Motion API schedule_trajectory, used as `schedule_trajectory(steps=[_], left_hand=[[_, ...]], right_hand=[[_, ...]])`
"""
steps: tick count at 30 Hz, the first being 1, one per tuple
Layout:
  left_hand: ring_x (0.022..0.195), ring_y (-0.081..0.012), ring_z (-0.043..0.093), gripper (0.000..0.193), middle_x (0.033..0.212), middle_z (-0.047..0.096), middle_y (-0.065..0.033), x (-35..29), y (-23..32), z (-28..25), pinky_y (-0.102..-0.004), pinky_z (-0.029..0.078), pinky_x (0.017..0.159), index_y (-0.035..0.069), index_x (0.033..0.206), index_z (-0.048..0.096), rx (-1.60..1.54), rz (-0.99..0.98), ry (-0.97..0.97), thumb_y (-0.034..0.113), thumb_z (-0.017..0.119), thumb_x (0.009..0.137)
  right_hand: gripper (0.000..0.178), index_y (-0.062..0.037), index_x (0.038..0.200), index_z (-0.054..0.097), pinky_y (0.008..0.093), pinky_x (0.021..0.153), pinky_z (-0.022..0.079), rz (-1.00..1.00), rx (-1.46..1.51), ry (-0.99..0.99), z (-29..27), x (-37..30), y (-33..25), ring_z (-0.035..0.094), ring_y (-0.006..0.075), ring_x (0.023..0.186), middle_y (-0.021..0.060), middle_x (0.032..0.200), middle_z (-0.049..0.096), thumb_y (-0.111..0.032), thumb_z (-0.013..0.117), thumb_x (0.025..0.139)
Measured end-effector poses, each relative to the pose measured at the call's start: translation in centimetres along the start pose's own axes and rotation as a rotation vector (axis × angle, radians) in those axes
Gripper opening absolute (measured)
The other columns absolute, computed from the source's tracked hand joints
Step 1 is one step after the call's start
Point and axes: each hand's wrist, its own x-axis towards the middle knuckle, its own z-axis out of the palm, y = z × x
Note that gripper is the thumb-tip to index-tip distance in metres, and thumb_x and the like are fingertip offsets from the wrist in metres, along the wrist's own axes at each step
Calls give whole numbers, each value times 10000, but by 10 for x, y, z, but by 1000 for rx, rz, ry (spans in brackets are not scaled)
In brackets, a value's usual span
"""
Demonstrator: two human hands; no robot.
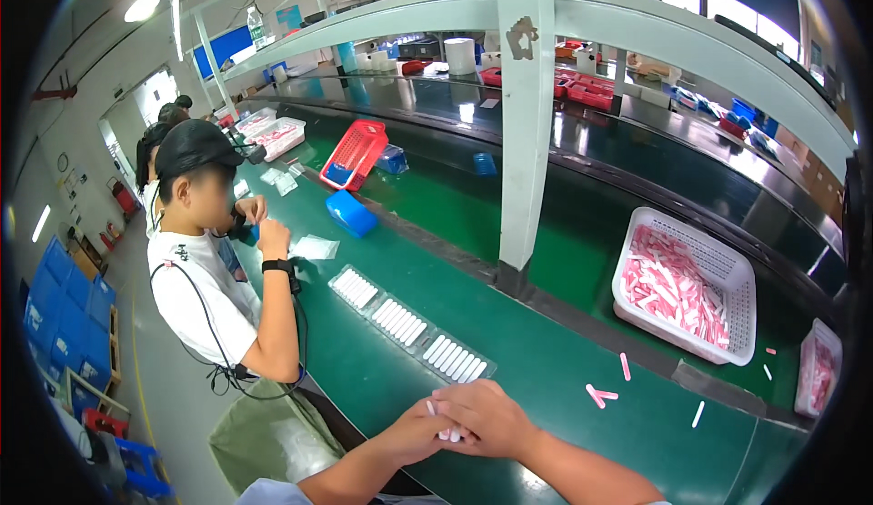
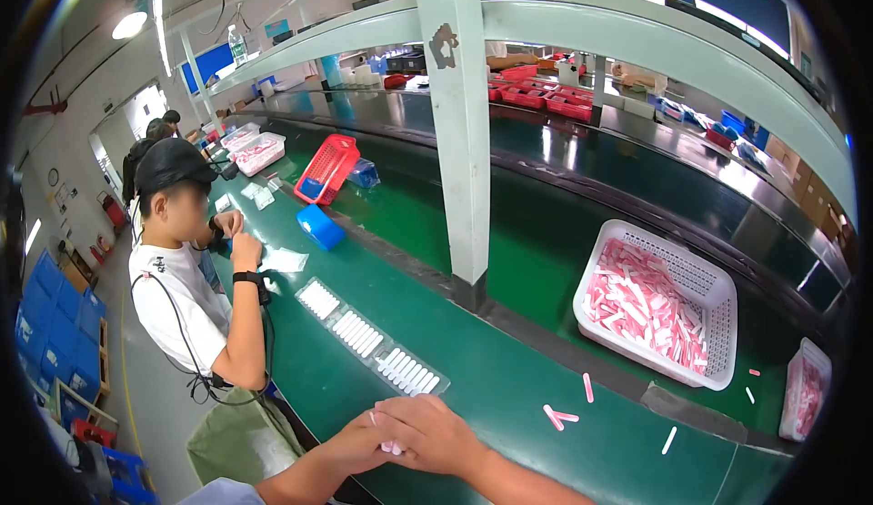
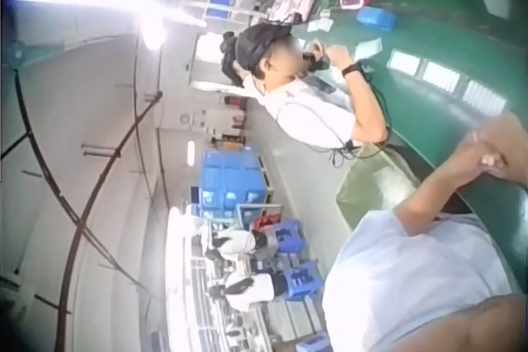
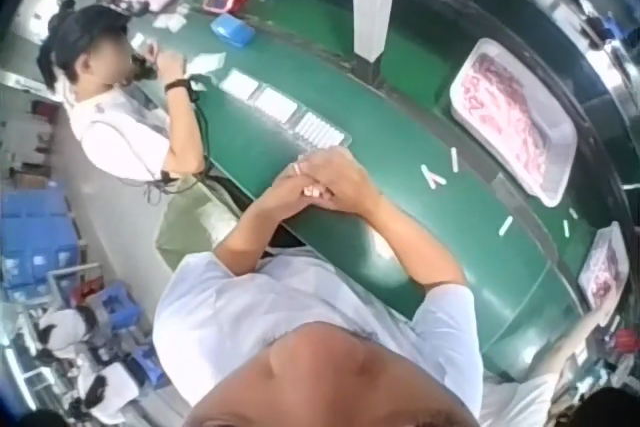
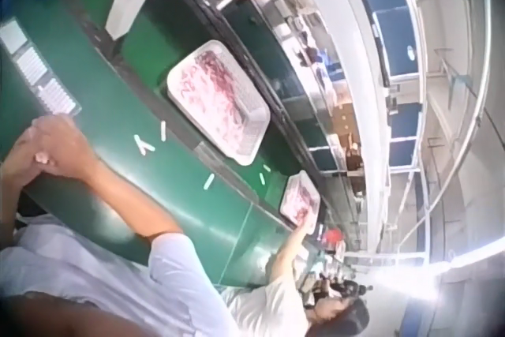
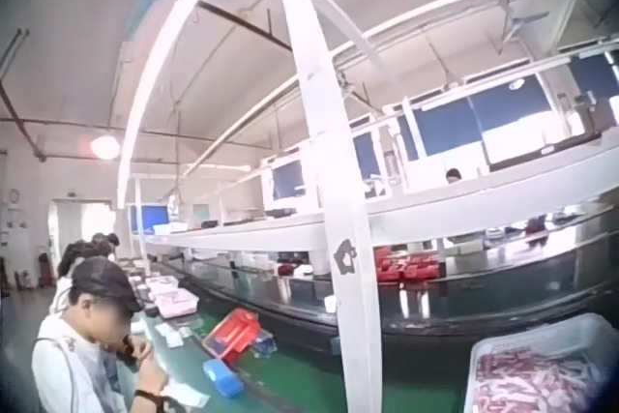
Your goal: The person places sticks one by one into plastic tray slots, moves the filled trays across the workbench, and then places an item onto the upper shelf overhead.
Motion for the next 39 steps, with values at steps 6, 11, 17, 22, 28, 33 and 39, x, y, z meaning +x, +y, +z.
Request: schedule_trajectory(steps=[6, 11, 17, 22, 28, 33, 39], left_hand=[[942, -139, 654, 136, 971, 684, -53, -9, 12, 7, -269, 517, 801, 34, 1064, 659, 105, -20, 108, 88, 579, 968], [928, -145, 652, 120, 975, 681, -44, -11, 1, 2, -258, 493, 828, 38, 1039, 669, 70, 23, 72, 72, 596, 950], [910, -149, 649, 103, 957, 674, -45, -9, -6, -14, -297, 501, 843, 50, 1034, 654, -147, 12, -24, 63, 585, 958], [969, -166, 655, 151, 1012, 677, -60, -12, -12, -13, -317, 505, 888, 40, 1107, 636, 52, -14, 178, 71, 538, 997], [1038, -204, 659, 192, 1112, 680, -104, -11, -4, -4, -330, 502, 950, 0, 1141, 629, -39, 65, 130, 45, 506, 1000], [1050, -237, 682, 265, 1170, 649, -115, -6, 8, 9, -361, 581, 899, 11, 1244, 546, -23, 24, 234, 115, 597, 1007], [1027, -197, 671, 264, 1124, 655, -89, -5, -1, 8, -350, 560, 876, 30, 1227, 557, -65, 39, 256, 55, 616, 971]], right_hand=[[635, -126, 1337, 533, 427, 913, 511, 103, 154, 61, 1, 8, -1, 637, 300, 1111, 124, 1276, 632, -171, 811, 768], [612, -111, 1306, 534, 425, 859, 532, 58, 173, -63, 6, 0, 7, 668, 313, 1078, 123, 1237, 663, -144, 809, 760], [673, -93, 1341, 504, 428, 854, 546, 48, 233, 51, 4, 12, -4, 678, 332, 1064, 151, 1222, 667, -143, 830, 754], [664, -74, 1313, 510, 428, 881, 551, 86, 157, 13, 7, 2, 5, 679, 352, 1058, 172, 1224, 665, -129, 843, 741], [558, -65, 1258, 559, 437, 960, 529, 143, 201, -36, 0, 13, -2, 633, 345, 1157, 151, 1262, 640, -85, 796, 752], [646, -76, 1249, 542, 441, 972, 523, 173, 154, -10, -1, 16, 4, 628, 332, 1180, 131, 1264, 639, -128, 857, 687], [647, -62, 1261, 553, 451, 971, 526, 209, 160, -65, -3, 12, 3, 629, 334, 1177, 116, 1251, 646, -106, 853, 689]])
